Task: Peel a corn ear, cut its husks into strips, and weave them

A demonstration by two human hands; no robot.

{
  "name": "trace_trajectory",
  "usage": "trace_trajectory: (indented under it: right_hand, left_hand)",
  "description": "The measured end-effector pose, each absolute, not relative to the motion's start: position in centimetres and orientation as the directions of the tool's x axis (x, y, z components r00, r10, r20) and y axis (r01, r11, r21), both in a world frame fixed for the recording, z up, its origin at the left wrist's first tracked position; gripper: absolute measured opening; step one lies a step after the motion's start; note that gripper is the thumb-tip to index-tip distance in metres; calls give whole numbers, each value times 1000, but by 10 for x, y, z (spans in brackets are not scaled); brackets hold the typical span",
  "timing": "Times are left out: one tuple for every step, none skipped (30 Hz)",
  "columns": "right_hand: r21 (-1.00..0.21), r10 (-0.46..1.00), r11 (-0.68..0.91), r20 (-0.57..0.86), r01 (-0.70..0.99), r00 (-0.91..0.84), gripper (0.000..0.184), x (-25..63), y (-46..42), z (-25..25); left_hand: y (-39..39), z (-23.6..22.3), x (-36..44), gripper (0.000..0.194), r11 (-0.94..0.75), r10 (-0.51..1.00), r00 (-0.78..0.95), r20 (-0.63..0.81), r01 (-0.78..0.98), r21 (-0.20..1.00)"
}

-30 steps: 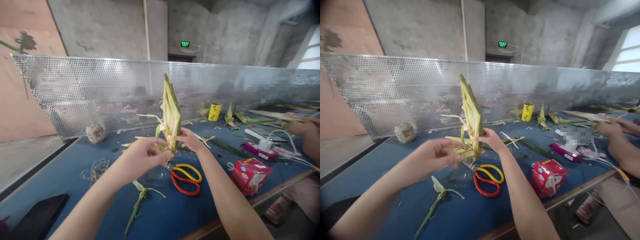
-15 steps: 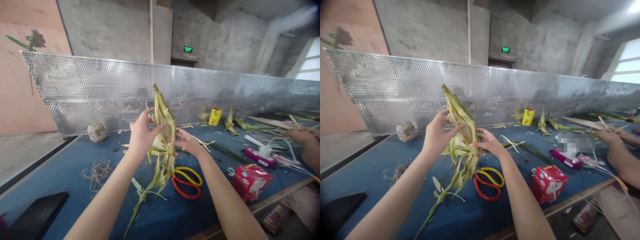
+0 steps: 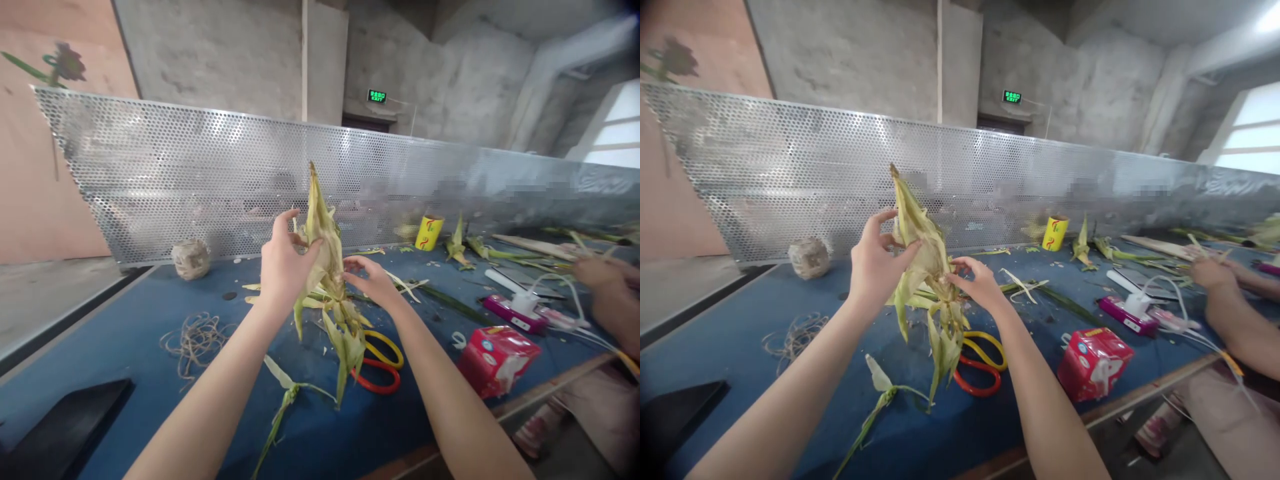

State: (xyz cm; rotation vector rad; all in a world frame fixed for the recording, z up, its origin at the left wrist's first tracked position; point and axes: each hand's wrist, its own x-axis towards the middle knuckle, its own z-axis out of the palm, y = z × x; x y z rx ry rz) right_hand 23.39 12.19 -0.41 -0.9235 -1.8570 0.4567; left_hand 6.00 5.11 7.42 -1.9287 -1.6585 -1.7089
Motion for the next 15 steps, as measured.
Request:
trace_trajectory:
  right_hand:
    - [-651,763,639,605,410,-228,28,233,121,-4]
    - [-644,761,638,612,422,-216,26,232,120,-3]
    - [-638,758,638,619,431,-207,26,231,120,-2]
    - [-633,754,642,624,432,-205,26,230,120,-2]
    - [-631,749,648,629,427,-208,25,230,120,-1]
    - [-631,745,653,633,418,-210,25,230,120,-1]
    - [-631,741,660,637,407,-214,24,230,121,-1]
    - [-626,733,670,645,399,-217,24,231,121,-1]
    - [-610,719,682,660,403,-216,24,231,122,-1]
    - [-579,697,697,685,423,-211,22,232,123,-1]
    - [-531,666,714,716,457,-208,21,233,123,-2]
    - [-472,629,727,748,498,-210,19,233,122,-2]
    - [-412,593,735,776,539,-215,18,234,122,-2]
    - [-359,562,735,797,575,-221,17,234,122,-2]
    - [-321,541,730,810,603,-224,17,235,121,-1]
  left_hand:
    - [51,75,60,51,-411,634,-211,744,723,555]
    - [50,76,61,51,-409,629,-215,747,726,553]
    - [50,76,62,51,-407,624,-216,751,730,549]
    - [50,77,62,51,-403,622,-217,752,735,546]
    - [49,77,62,51,-399,623,-216,752,739,542]
    - [50,77,63,51,-396,623,-215,752,743,540]
    - [50,77,63,51,-394,622,-213,753,747,536]
    - [51,77,62,51,-391,620,-212,755,751,532]
    - [51,77,62,51,-390,619,-211,757,754,529]
    - [52,77,62,50,-389,618,-209,758,756,526]
    - [53,77,62,50,-390,619,-207,758,757,525]
    - [54,76,62,50,-390,620,-205,758,757,524]
    - [55,76,62,50,-390,621,-202,757,758,522]
    - [55,76,62,50,-391,623,-197,757,760,519]
    - [56,77,62,50,-389,622,-196,758,763,516]
